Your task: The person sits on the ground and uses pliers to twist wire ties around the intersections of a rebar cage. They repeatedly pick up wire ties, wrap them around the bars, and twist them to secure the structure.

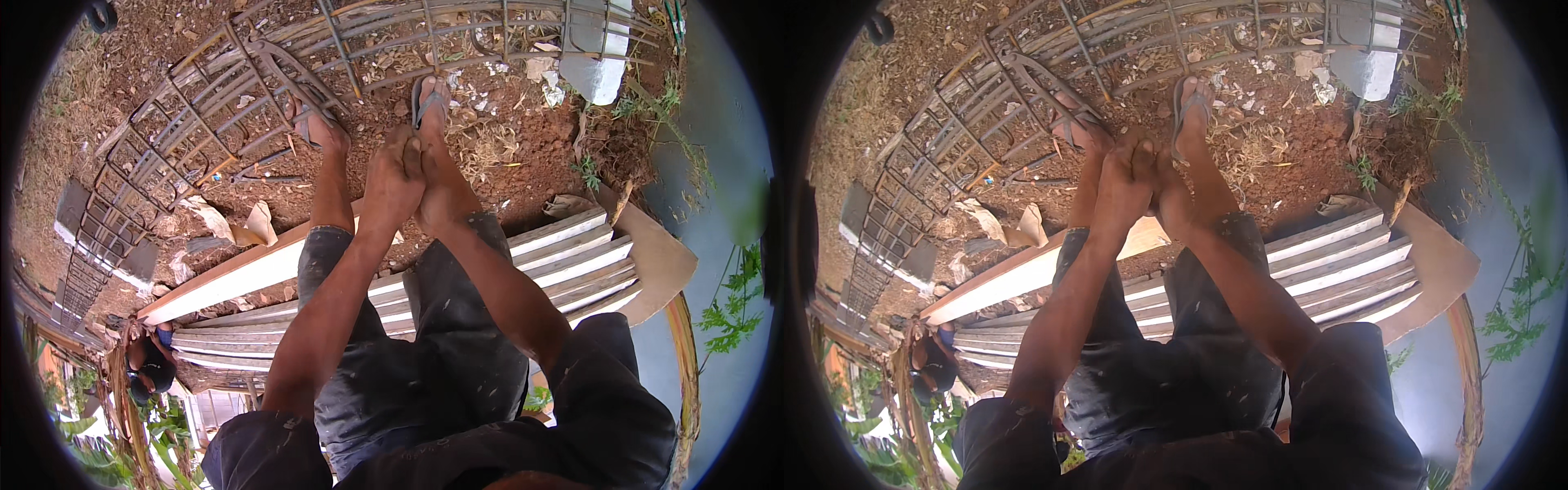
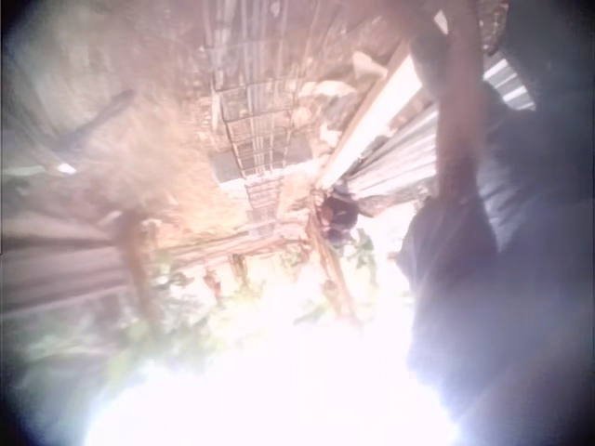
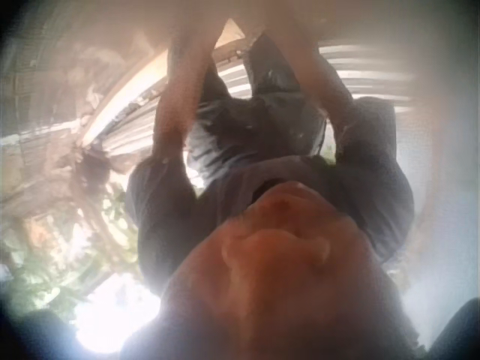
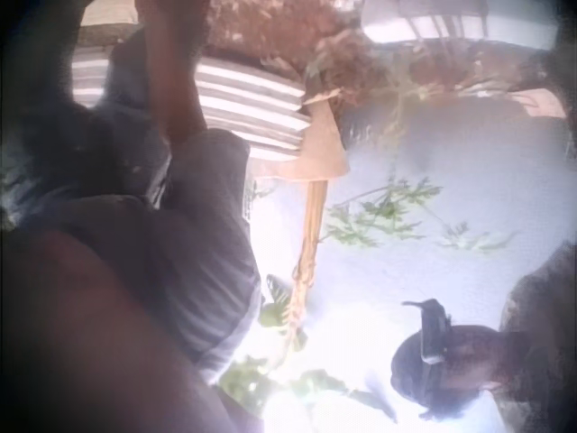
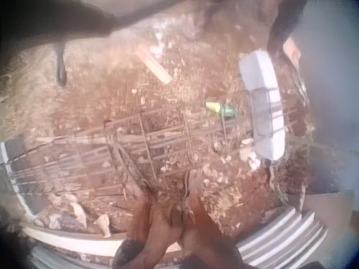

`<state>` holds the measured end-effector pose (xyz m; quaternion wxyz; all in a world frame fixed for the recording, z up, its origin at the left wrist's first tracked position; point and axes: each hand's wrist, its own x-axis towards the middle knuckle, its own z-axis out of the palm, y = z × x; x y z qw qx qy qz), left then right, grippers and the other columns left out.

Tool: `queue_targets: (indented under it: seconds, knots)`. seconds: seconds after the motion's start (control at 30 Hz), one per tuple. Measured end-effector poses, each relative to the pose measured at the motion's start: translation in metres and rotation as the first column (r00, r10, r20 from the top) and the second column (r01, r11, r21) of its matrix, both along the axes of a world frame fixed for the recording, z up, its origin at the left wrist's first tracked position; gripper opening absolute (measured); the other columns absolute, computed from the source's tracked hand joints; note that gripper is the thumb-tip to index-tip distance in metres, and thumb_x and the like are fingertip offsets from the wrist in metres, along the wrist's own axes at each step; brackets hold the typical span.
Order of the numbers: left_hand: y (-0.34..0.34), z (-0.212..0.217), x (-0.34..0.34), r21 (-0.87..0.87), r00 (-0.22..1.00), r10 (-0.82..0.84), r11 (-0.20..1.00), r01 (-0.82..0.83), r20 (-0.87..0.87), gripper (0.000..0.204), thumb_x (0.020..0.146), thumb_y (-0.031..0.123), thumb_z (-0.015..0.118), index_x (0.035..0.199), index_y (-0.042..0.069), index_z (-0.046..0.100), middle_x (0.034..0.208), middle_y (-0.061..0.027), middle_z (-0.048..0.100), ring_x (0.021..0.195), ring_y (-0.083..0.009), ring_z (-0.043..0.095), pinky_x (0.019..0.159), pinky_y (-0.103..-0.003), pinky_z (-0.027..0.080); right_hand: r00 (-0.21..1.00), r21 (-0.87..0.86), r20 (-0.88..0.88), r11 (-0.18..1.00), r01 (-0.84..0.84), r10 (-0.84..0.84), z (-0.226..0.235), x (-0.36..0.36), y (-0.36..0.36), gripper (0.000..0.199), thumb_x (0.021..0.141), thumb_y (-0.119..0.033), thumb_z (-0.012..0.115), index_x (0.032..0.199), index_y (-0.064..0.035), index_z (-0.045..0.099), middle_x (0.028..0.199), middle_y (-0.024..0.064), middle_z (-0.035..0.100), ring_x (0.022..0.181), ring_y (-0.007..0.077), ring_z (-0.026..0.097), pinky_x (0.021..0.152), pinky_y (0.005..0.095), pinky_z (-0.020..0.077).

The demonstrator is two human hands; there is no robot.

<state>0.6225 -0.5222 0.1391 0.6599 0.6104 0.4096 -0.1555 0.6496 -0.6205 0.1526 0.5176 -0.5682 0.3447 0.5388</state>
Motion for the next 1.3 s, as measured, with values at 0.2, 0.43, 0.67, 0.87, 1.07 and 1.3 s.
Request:
queue_targets:
  seconds: [0.2,0.43,0.67,0.87,1.07,1.3]
  knots:
    - [-0.015,-0.055,0.062,0.066,1.000,0.006,0.998,-0.008,0.028,0.025,0.093,0.022,0.051,0.089,-0.002,0.060,0.071,-0.0172,0.058,0.066,-0.0254,0.055,0.066,-0.040,0.044,0.747,-0.296,0.616,0.952,-0.073,0.249,-0.014,0.020,-0.020,0.026,0.101,-0.019,0.052,0.117,-0.0011,0.063,0.064,-0.0074,0.046,0.051,0.0004,0.035,0.044,0.0194,0.0271]
    - [-0.043,-0.078,0.152,0.002,0.999,0.051,0.999,-0.051,-0.018,0.027,0.088,0.023,0.054,0.084,0.001,0.068,0.076,-0.0265,0.064,0.080,-0.0465,0.063,0.073,-0.047,0.049,0.658,-0.252,0.742,0.963,0.093,0.130,-0.042,0.150,-0.086,0.020,0.095,-0.010,0.058,0.111,-0.0005,0.066,0.077,-0.0033,0.059,0.061,0.0039,0.047,0.053,0.0216,0.0396]
    - [-0.068,-0.105,0.245,0.363,0.858,-0.496,0.781,0.508,-0.134,0.036,0.080,0.013,0.057,0.115,0.008,0.066,0.113,-0.0171,0.066,0.108,-0.0313,0.063,0.094,-0.047,0.049,0.865,-0.231,0.388,0.876,0.424,-0.317,-0.096,0.224,-0.110,0.020,0.091,-0.009,0.057,0.107,-0.0028,0.066,0.070,-0.0018,0.051,0.049,0.0078,0.038,0.042,0.0236,0.0280]
    - [-0.051,-0.145,0.295,0.493,0.386,-0.866,0.198,0.847,-0.317,0.030,0.078,0.014,0.058,0.105,0.008,0.070,0.097,-0.0174,0.070,0.096,-0.0320,0.067,0.080,-0.045,0.054,0.902,-0.026,0.216,0.921,0.389,-0.374,-0.143,0.252,-0.130,0.022,0.092,-0.007,0.054,0.107,-0.0003,0.067,0.078,0.0043,0.054,0.057,0.0110,0.045,0.042,0.0249,0.0287]
    - [-0.069,-0.115,0.330,0.329,0.086,-0.845,-0.110,0.938,-0.528,0.030,0.076,0.024,0.066,0.100,0.007,0.070,0.100,-0.0171,0.070,0.098,-0.0305,0.067,0.081,-0.044,0.054,0.882,-0.140,0.296,0.897,0.419,-0.366,-0.132,0.264,-0.116,0.022,0.094,-0.008,0.052,0.109,0.0044,0.064,0.077,0.0034,0.051,0.054,0.0084,0.038,0.040,0.0209,0.0279]
    - [-0.052,-0.115,0.299,0.624,0.389,-0.806,0.032,0.781,-0.446,0.020,0.088,0.019,0.057,0.097,0.006,0.069,0.081,-0.0205,0.068,0.083,-0.0367,0.068,0.075,-0.046,0.054,0.756,-0.438,0.560,0.896,-0.079,0.340,-0.165,0.260,-0.104,0.016,0.090,-0.006,0.058,0.096,0.0054,0.068,0.077,0.0121,0.069,0.058,0.0182,0.066,0.045,0.0300,0.0522]
